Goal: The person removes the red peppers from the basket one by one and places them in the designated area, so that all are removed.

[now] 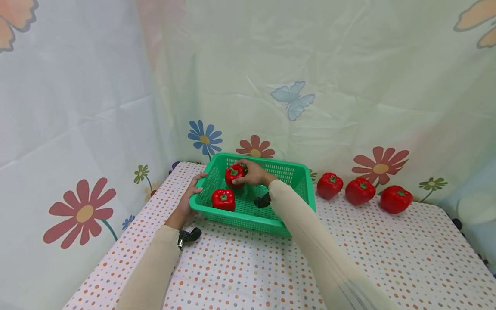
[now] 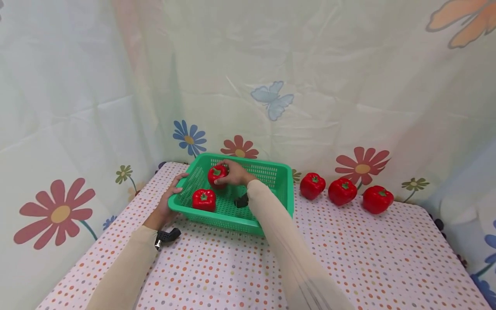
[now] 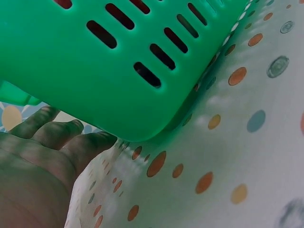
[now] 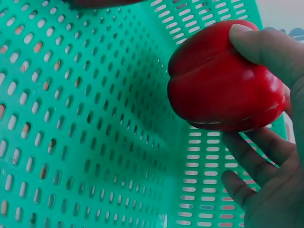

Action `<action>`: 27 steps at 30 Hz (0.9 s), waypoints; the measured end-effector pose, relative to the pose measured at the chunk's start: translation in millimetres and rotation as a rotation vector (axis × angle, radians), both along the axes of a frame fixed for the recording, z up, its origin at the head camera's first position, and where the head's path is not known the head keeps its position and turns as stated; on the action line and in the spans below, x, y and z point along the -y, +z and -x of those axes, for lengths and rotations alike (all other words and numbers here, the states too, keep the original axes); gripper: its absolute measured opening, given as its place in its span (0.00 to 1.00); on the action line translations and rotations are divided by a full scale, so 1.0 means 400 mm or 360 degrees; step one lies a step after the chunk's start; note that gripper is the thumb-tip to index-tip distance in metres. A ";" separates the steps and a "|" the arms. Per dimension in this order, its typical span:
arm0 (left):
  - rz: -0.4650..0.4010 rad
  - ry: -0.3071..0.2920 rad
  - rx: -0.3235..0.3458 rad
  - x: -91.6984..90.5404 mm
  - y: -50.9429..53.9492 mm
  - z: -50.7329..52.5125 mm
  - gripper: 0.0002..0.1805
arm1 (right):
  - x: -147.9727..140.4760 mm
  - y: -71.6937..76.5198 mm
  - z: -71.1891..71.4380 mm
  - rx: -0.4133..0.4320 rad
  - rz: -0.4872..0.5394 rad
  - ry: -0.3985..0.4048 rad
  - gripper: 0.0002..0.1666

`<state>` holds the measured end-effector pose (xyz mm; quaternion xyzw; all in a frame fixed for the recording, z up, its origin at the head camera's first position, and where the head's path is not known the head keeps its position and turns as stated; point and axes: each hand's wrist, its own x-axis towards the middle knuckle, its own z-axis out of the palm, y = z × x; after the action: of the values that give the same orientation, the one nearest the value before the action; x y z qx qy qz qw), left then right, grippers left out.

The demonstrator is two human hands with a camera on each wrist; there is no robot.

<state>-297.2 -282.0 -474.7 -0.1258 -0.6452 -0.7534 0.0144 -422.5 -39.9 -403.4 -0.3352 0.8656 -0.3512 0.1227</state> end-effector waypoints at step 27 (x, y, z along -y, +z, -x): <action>-0.0018 -0.0026 -0.0010 -0.015 -0.009 0.029 0.34 | -0.121 0.094 -0.161 -0.0205 0.0254 -0.0170 0.39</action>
<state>-308.8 -276.1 -478.4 -0.1334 -0.6399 -0.7567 0.0109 -357.9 8.7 -365.9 -0.3193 0.8576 -0.4027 0.0208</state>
